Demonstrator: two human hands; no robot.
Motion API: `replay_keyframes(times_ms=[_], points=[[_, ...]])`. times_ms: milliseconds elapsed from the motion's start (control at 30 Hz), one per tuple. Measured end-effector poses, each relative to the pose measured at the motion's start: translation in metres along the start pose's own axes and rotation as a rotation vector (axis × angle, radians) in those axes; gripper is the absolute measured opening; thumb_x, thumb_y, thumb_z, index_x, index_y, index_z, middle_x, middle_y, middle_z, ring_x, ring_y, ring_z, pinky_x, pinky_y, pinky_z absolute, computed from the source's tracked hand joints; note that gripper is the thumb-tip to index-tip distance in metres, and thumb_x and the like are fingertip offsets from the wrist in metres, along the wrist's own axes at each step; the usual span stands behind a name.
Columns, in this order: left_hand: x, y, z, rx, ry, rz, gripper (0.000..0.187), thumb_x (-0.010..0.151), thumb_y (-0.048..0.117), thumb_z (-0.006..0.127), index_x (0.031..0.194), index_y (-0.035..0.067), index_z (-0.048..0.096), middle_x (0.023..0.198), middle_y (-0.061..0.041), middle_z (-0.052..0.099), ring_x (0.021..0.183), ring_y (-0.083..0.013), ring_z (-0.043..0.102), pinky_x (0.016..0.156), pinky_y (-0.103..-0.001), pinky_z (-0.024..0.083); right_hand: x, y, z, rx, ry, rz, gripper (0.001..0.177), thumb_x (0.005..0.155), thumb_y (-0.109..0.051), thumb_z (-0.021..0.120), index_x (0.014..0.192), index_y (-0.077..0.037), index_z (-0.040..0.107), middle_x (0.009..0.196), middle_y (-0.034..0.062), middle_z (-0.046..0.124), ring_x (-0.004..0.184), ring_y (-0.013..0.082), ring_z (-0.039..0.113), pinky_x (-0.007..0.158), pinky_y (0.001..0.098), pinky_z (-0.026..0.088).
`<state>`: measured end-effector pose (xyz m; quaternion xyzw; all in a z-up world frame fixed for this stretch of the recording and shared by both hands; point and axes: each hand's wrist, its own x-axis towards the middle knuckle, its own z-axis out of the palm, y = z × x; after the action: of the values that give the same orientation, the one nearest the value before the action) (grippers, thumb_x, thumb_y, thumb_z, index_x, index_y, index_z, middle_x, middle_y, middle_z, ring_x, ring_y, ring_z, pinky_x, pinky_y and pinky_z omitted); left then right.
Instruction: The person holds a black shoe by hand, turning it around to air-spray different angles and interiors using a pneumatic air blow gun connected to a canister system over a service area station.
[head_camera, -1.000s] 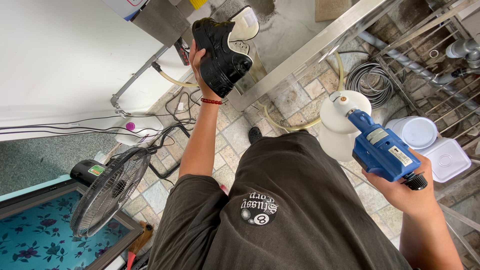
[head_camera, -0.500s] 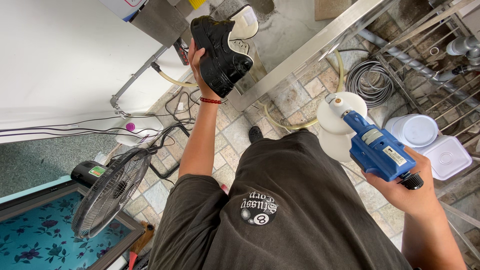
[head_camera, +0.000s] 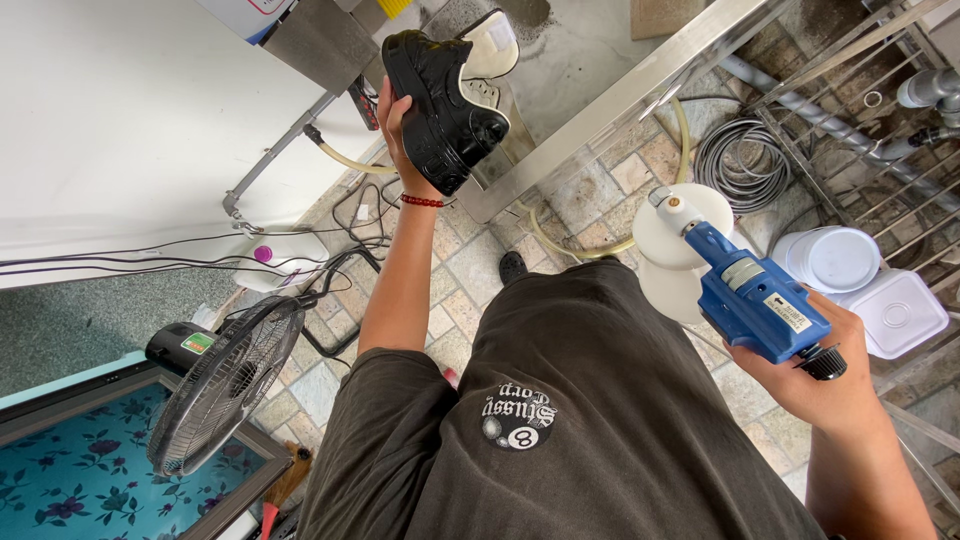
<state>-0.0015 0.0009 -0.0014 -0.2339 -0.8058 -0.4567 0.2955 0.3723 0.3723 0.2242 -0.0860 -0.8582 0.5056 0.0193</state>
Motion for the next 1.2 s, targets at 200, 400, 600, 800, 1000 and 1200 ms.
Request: replay_keyframes(times_ms=[200,400,600,800,1000,1200], points=[[0.002,0.008,-0.003,0.011,-0.018,0.000,0.065,0.095,0.023,0.085,0.143,0.023,0.040,0.162,-0.011,0.030,0.153,-0.0305,0.037,0.128,-0.042,0.041,-0.004,0.004,0.004,0.099,0.027,0.086,0.040,0.068,-0.003,0.080,0.106,0.000,0.068,0.091,0.0059,0.073,0.080,0.0109,0.067,0.074,0.0263,0.053],[0.003,0.016,-0.004,0.016,-0.034,-0.021,0.065,0.096,0.022,0.085,0.142,0.025,0.040,0.163,-0.009,0.031,0.153,-0.0297,0.037,0.129,-0.042,0.041,-0.003,0.002,-0.001,0.113,0.008,0.100,0.040,0.069,-0.002,0.079,0.107,0.000,0.068,0.088,0.0053,0.073,0.077,0.0099,0.068,0.072,0.0257,0.054],[0.001,0.014,-0.005,0.011,-0.039,-0.013,0.065,0.095,0.021,0.085,0.142,0.025,0.040,0.162,-0.009,0.030,0.152,-0.0296,0.037,0.128,-0.042,0.041,-0.002,-0.001,-0.002,0.134,0.001,0.120,0.037,0.070,-0.001,0.079,0.105,0.000,0.068,0.086,0.0057,0.074,0.076,0.0101,0.069,0.071,0.0259,0.054],[-0.001,0.008,-0.005,0.039,-0.044,-0.022,0.065,0.096,0.021,0.085,0.142,0.026,0.040,0.163,-0.010,0.030,0.153,-0.0301,0.038,0.129,-0.042,0.042,-0.001,-0.003,-0.002,0.065,0.001,0.072,0.040,0.067,-0.003,0.080,0.105,0.001,0.068,0.086,0.0061,0.073,0.075,0.0109,0.068,0.071,0.0260,0.053],[0.000,0.011,-0.006,0.009,-0.031,-0.009,0.065,0.095,0.022,0.086,0.142,0.025,0.040,0.163,-0.010,0.030,0.153,-0.0311,0.037,0.129,-0.043,0.041,0.000,-0.005,-0.005,0.061,-0.006,0.050,0.040,0.068,-0.004,0.080,0.106,0.000,0.069,0.087,0.0060,0.072,0.076,0.0106,0.068,0.070,0.0258,0.053],[0.000,0.012,-0.007,0.036,-0.023,-0.017,0.064,0.095,0.022,0.086,0.141,0.026,0.041,0.164,-0.010,0.029,0.153,-0.0308,0.037,0.128,-0.044,0.041,-0.001,-0.004,-0.004,0.065,-0.007,0.070,0.036,0.069,-0.002,0.079,0.103,0.000,0.070,0.087,0.0056,0.073,0.075,0.0112,0.068,0.071,0.0265,0.053]])
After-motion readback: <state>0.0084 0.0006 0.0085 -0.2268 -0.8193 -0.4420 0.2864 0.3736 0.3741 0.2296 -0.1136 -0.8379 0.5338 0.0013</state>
